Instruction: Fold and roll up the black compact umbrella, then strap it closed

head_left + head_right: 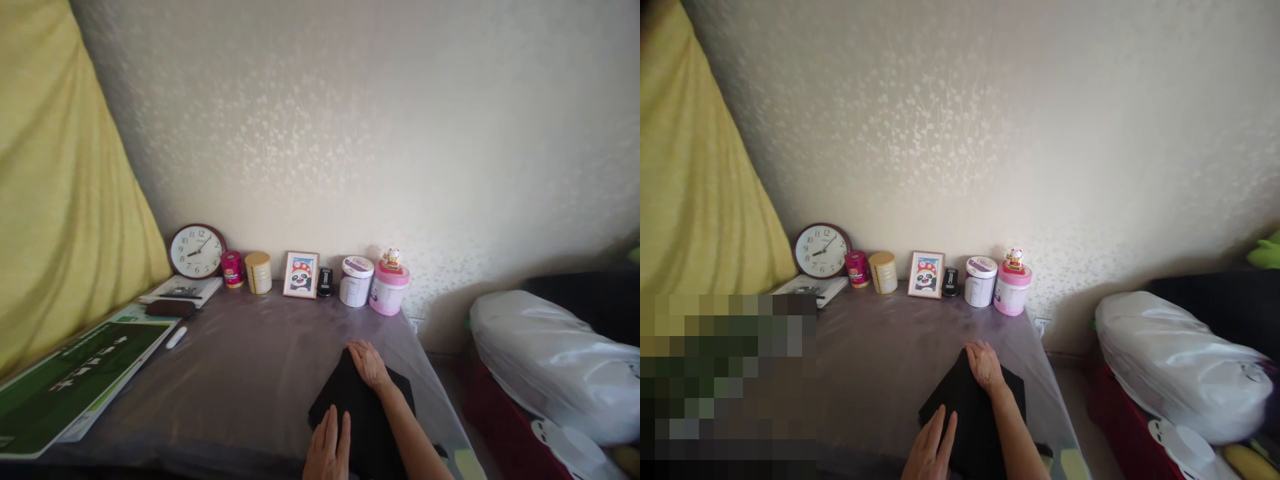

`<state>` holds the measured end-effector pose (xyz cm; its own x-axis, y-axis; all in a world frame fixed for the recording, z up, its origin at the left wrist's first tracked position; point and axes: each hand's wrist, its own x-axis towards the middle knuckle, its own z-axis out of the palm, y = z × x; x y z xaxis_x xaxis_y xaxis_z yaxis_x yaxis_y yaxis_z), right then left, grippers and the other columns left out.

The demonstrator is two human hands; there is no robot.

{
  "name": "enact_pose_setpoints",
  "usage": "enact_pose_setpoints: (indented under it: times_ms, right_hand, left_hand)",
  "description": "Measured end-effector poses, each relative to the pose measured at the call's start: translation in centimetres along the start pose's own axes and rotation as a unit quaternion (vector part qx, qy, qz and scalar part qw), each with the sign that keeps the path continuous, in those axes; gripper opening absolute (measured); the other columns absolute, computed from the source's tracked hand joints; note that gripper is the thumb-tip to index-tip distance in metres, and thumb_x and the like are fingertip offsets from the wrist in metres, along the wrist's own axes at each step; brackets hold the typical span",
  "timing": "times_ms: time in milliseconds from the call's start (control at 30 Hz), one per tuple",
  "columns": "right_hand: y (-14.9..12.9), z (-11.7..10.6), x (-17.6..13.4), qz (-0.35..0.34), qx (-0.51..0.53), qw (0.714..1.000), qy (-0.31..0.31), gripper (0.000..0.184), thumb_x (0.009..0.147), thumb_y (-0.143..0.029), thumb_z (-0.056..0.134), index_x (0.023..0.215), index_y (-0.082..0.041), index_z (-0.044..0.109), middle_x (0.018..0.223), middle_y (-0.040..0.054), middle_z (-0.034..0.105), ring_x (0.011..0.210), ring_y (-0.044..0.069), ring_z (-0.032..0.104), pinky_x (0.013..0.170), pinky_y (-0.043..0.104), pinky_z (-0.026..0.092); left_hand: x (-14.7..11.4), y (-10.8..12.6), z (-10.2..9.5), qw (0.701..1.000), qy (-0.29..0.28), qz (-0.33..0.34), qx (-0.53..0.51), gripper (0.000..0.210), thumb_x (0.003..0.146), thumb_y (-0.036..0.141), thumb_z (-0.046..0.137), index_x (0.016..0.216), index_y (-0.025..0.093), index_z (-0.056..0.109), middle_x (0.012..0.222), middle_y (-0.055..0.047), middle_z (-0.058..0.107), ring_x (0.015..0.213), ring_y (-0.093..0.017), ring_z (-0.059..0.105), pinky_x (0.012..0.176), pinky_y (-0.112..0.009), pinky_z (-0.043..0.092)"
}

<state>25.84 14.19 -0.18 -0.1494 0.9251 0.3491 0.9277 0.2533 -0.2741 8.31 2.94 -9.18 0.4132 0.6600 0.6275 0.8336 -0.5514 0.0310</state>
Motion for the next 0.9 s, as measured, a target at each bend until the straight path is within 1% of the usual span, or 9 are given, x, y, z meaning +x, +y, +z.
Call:
enact_pose_setpoints:
  times_ms: [100, 200, 300, 367, 400, 533, 700, 800, 900]
  right_hand:
    - [0.8, -0.3, 0.3, 0.053, -0.033, 0.998, 0.012, 0.032, 0.087, -0.014, 0.035, 0.095, -0.022, 0.065, 0.099, 0.0058, 0.068, 0.095, 0.018, 0.061, 0.087, 0.030, 0.042]
    - [1.7, -1.5, -0.8, 0.107, -0.051, 0.992, 0.052, 0.030, 0.087, -0.018, 0.036, 0.099, -0.018, 0.063, 0.102, 0.0105, 0.067, 0.098, 0.022, 0.060, 0.090, 0.036, 0.040]
    - [3.0, -3.3, -3.9, 0.203, -0.057, 0.970, 0.118, 0.032, 0.087, -0.028, 0.036, 0.104, -0.016, 0.060, 0.105, 0.0127, 0.065, 0.101, 0.024, 0.059, 0.091, 0.036, 0.040]
    - [3.7, -4.4, -6.6, 0.261, -0.058, 0.954, 0.134, 0.033, 0.085, -0.031, 0.038, 0.103, -0.016, 0.060, 0.103, 0.0137, 0.065, 0.099, 0.024, 0.060, 0.088, 0.035, 0.041]
    - [4.0, -4.7, -8.0, 0.280, -0.059, 0.950, 0.126, 0.032, 0.083, -0.033, 0.039, 0.101, -0.017, 0.061, 0.102, 0.0134, 0.066, 0.097, 0.024, 0.061, 0.087, 0.034, 0.042]
    - [3.4, -5.2, -12.3, 0.314, -0.014, 0.947, 0.073, 0.033, 0.081, -0.039, 0.041, 0.095, -0.019, 0.063, 0.096, 0.0113, 0.068, 0.091, 0.025, 0.063, 0.082, 0.034, 0.043]
    - [0.8, -5.4, -13.5, 0.365, 0.054, 0.929, 0.027, 0.040, 0.078, -0.050, 0.039, 0.091, -0.020, 0.062, 0.079, 0.0082, 0.070, 0.080, 0.026, 0.065, 0.069, 0.033, 0.046]
    - [0.1, -5.3, -13.1, 0.355, 0.045, 0.932, 0.056, 0.039, 0.076, -0.049, 0.043, 0.094, -0.020, 0.061, 0.080, 0.0082, 0.070, 0.080, 0.027, 0.066, 0.068, 0.033, 0.047]
    - [0.0, -5.1, -12.6, 0.338, 0.043, 0.935, 0.097, 0.040, 0.071, -0.047, 0.048, 0.095, -0.018, 0.061, 0.086, 0.0108, 0.070, 0.084, 0.028, 0.065, 0.072, 0.035, 0.048]
  left_hand:
    - [0.0, 0.2, 0.0, 0.998, -0.057, -0.016, -0.025, 0.074, 0.073, -0.004, 0.035, 0.139, 0.026, 0.019, 0.130, -0.008, 0.050, 0.117, -0.020, 0.050, 0.092, -0.030, 0.047]
    - [0.2, 0.3, -0.5, 0.992, -0.115, -0.033, -0.043, 0.072, 0.071, -0.006, 0.032, 0.136, 0.025, 0.028, 0.135, -0.008, 0.045, 0.121, -0.021, 0.045, 0.095, -0.032, 0.045]
    - [0.4, 0.1, -1.6, 0.983, -0.162, -0.032, -0.079, 0.071, 0.071, -0.004, 0.033, 0.137, 0.021, 0.024, 0.140, -0.010, 0.036, 0.125, -0.023, 0.040, 0.097, -0.031, 0.043]
    - [0.6, 0.0, -2.5, 0.977, -0.183, -0.028, -0.108, 0.071, 0.072, -0.001, 0.035, 0.139, 0.018, 0.019, 0.143, -0.011, 0.029, 0.128, -0.024, 0.035, 0.099, -0.032, 0.041]
    - [0.7, 0.0, -2.9, 0.974, -0.191, -0.030, -0.120, 0.072, 0.072, 0.001, 0.036, 0.139, 0.018, 0.016, 0.144, -0.011, 0.026, 0.129, -0.025, 0.034, 0.099, -0.032, 0.041]
    - [1.0, 0.3, -4.2, 0.968, -0.204, -0.045, -0.140, 0.077, 0.068, 0.004, 0.040, 0.140, 0.012, 0.012, 0.146, -0.013, 0.019, 0.130, -0.026, 0.030, 0.101, -0.032, 0.038]
    - [1.3, 0.7, -5.2, 0.966, -0.215, -0.057, -0.134, 0.082, 0.063, 0.001, 0.042, 0.140, 0.008, 0.012, 0.146, -0.014, 0.019, 0.132, -0.026, 0.028, 0.104, -0.032, 0.035]
    - [1.5, 0.8, -5.5, 0.962, -0.234, -0.062, -0.128, 0.089, 0.058, -0.001, 0.044, 0.140, 0.009, 0.010, 0.146, -0.016, 0.017, 0.131, -0.027, 0.028, 0.103, -0.033, 0.036]
    - [1.6, 0.8, -5.5, 0.957, -0.253, -0.077, -0.122, 0.096, 0.054, -0.004, 0.046, 0.140, 0.010, 0.006, 0.144, -0.021, 0.022, 0.129, -0.029, 0.032, 0.101, -0.033, 0.038]
